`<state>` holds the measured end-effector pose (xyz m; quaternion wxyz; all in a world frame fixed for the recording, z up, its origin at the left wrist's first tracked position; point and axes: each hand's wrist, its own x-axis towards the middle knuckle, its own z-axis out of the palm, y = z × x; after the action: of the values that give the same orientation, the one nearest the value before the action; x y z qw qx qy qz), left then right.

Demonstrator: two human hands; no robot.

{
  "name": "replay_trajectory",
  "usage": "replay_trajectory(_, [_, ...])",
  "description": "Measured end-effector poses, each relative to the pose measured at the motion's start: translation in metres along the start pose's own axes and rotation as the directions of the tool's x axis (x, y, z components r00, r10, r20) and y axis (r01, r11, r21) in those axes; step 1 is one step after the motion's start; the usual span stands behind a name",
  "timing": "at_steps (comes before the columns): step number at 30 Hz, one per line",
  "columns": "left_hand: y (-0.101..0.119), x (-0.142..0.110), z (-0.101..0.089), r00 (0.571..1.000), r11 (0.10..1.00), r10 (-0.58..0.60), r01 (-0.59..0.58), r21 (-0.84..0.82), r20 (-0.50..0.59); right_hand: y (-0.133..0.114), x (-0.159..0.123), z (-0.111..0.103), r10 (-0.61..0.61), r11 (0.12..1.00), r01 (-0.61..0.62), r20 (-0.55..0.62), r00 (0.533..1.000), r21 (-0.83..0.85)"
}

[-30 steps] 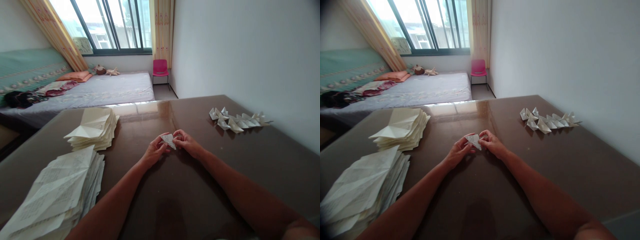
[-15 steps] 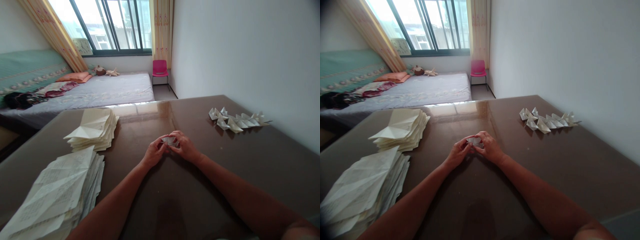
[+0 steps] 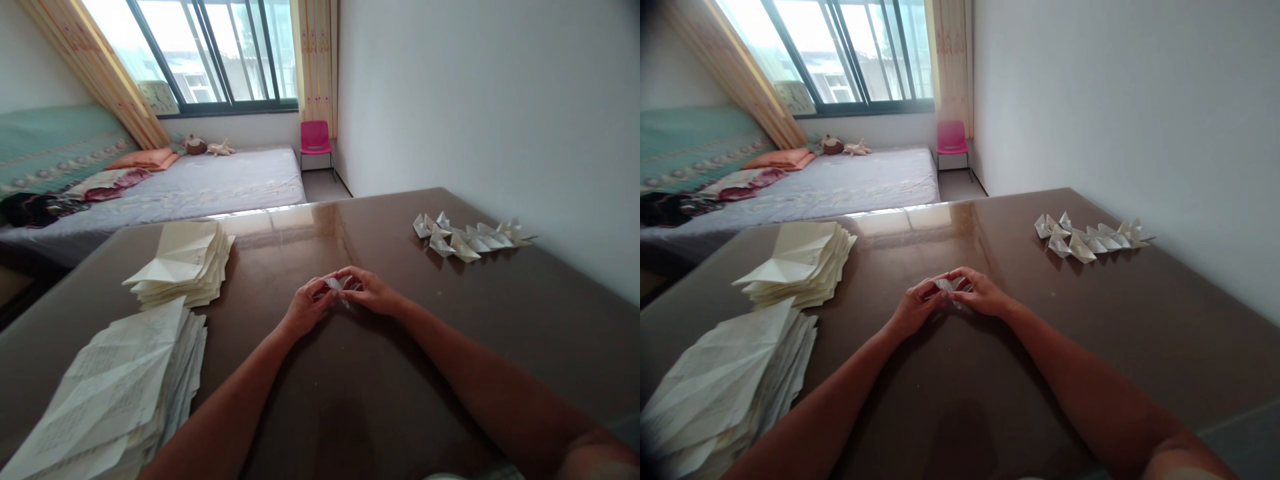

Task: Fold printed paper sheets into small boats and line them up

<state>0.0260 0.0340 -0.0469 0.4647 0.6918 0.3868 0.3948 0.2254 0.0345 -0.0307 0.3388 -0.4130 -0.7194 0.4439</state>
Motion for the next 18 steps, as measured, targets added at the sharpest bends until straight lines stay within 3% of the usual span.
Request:
replay_trajectory(5, [0.0053,-0.0007,0.0025,0.999,0.998,0.043,-0.041,0.043,-0.026,0.0023,-0.0002,-0.0027,0.013,1.000,-0.014,0.027,1.000,0.023])
replay_trajectory(13, [0.0010,-0.0003,0.0059,0.999,0.995,0.041,-0.042,-0.092,-0.010,0.0034,-0.0010,-0.0063,-0.011,1.000,0.009,0.086,0.996,0.019])
replay_trajectory(16, [0.0007,-0.0005,0.0053,0.998,0.997,0.058,-0.058,-0.060,0.005,0.0016,-0.0017,-0.0048,-0.034,0.999,0.037,0.097,0.995,-0.029])
replay_trajectory(18, [0.0025,-0.0011,0.0072,0.997,0.996,0.079,-0.079,-0.029,-0.006,0.0006,-0.0016,0.0007,-0.073,0.990,0.078,0.039,0.997,-0.121])
